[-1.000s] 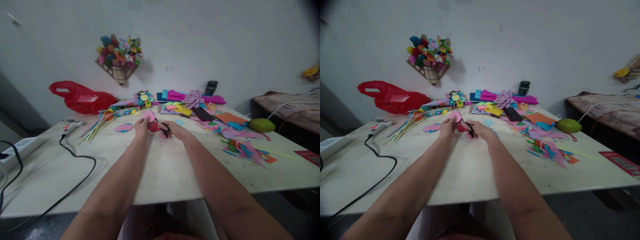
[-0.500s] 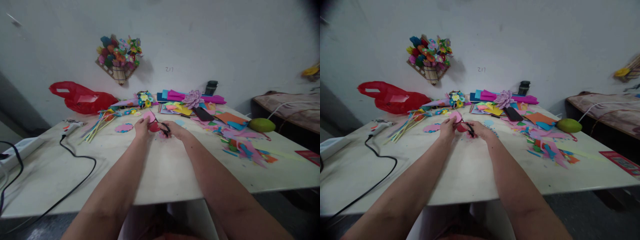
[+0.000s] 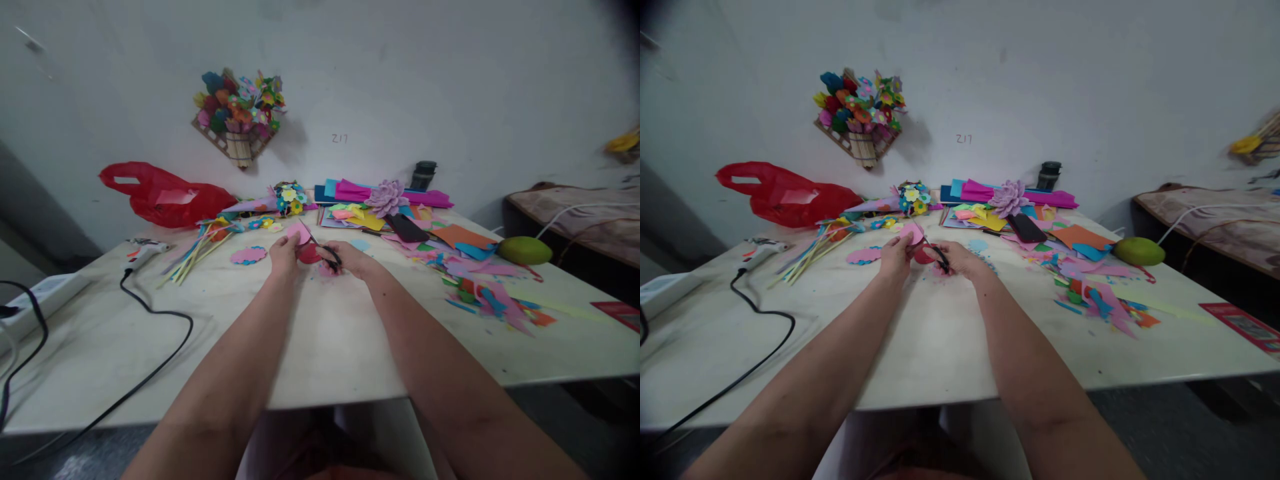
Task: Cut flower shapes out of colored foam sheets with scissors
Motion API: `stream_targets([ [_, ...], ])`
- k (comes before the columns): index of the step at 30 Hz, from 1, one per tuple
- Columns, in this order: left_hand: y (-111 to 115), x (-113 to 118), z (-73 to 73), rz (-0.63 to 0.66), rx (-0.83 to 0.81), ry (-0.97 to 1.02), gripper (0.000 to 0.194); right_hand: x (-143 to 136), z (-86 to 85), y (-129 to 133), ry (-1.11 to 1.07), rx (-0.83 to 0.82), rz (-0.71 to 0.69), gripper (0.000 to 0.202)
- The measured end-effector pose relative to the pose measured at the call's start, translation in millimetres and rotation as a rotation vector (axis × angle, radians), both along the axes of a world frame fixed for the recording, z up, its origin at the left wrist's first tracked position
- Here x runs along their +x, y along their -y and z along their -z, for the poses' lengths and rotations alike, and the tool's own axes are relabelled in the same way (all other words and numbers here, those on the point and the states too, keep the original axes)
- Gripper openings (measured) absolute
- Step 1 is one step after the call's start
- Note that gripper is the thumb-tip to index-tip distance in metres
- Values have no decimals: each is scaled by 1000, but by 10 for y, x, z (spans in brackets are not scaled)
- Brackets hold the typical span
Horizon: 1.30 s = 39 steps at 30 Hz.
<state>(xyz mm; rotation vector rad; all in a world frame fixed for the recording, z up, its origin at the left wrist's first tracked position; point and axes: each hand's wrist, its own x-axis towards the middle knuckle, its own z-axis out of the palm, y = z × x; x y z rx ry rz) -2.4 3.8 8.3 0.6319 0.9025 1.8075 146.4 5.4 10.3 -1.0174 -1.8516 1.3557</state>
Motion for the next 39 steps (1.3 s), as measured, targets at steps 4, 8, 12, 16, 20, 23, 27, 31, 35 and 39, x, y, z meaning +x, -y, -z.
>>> stream_targets([
  [4,-1,-7,2,11,8,4,18,9,-9,2,0,7,-17,23],
  [8,-9,-19,5,28,14,2,15,27,-9,-9,-12,-5,-23,21],
  [12,-12,-28,4,34,11,-9,15,48,5,-26,-9,-7,-25,20],
  [16,-6,-37,1,52,18,-12,16,69,23,-47,-16,-3,-32,24],
  [20,-2,-46,-1,67,9,-34,17,87,30,-62,-24,-7,-46,24],
  [23,-10,-54,6,73,8,-46,17,100,30,-68,-16,-7,-47,24],
  [27,-37,-68,31,83,9,-63,15,119,28,-71,-4,10,-50,24],
  [31,-52,-81,49,94,20,-77,15,131,13,-61,6,12,-52,25],
  [35,-45,-89,43,98,18,-92,14,134,-13,-39,15,1,-49,25],
  [39,-42,-96,45,96,15,-98,12,139,-34,-20,21,6,-53,25],
])
